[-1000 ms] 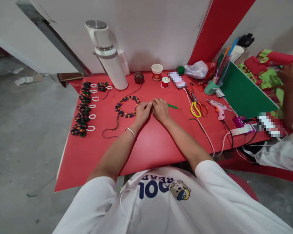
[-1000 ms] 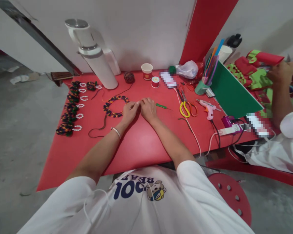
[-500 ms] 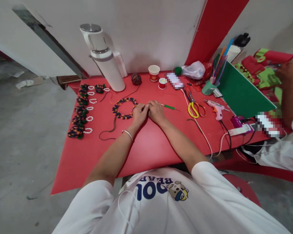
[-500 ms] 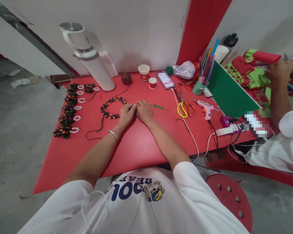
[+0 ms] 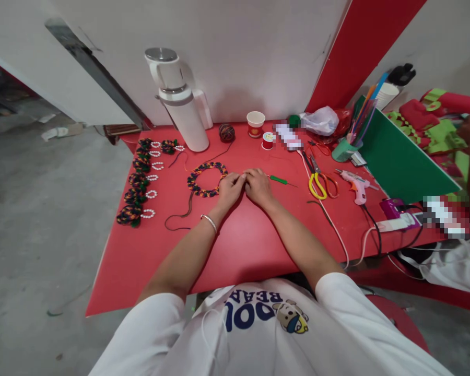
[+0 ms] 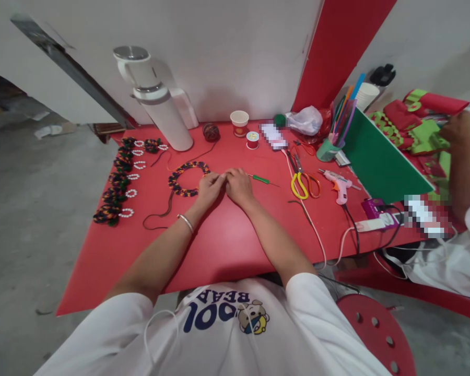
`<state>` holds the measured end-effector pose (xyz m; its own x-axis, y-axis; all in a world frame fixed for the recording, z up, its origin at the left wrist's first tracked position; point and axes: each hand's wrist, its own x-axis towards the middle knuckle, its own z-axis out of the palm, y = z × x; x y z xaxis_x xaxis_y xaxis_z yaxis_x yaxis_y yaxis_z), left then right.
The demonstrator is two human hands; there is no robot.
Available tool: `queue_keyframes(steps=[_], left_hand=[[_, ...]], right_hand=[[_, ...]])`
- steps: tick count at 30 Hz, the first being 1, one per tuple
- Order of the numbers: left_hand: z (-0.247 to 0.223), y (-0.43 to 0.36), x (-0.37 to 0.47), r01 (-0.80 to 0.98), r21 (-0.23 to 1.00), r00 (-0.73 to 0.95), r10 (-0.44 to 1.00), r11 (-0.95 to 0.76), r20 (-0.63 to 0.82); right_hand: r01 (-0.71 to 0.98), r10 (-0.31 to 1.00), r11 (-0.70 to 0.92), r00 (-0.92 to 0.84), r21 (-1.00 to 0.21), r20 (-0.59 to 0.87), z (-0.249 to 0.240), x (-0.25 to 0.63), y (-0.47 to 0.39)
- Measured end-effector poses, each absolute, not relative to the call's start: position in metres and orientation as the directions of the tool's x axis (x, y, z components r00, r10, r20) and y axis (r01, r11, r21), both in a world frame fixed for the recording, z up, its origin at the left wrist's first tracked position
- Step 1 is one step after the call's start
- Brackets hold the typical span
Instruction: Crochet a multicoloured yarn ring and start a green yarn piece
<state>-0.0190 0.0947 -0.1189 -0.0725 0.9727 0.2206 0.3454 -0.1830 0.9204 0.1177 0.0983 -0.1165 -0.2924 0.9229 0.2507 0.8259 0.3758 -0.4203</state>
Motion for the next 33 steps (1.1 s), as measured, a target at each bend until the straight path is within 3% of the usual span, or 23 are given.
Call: queue_keyframes(steps=[13, 22, 27, 33], left_hand=[[-0.123, 0.096, -0.018, 0.325, 0.927, -0.071, 0.972, -0.189, 0.223], [-0.124, 0.095, -0.016, 0.358, 0.915, -0.045, 0.975, -0.186, 0.215], [-0.122, 0.093, -0.015, 0.381, 0.907, -0.032, 0.978, -0.178, 0.206], [-0.122, 0.092, -0.016, 0.407, 0.895, 0.001, 0.98, -0.183, 0.2]], right_hand=[[0.755, 0.946, 0.309, -0.183, -0.578, 0.267, -0.123, 0.122, 0.11], [0.844, 0.926, 0.348, -0.244, -0.408, 0.287, -0.114, 0.125, 0.099], [0.923, 0.919, 0.134, 0.02, -0.361, 0.393, -0.107, 0.162, 0.096], [0.925, 0.94, 0.046, 0.089, -0.378, 0.33, -0.113, 0.189, 0.09]])
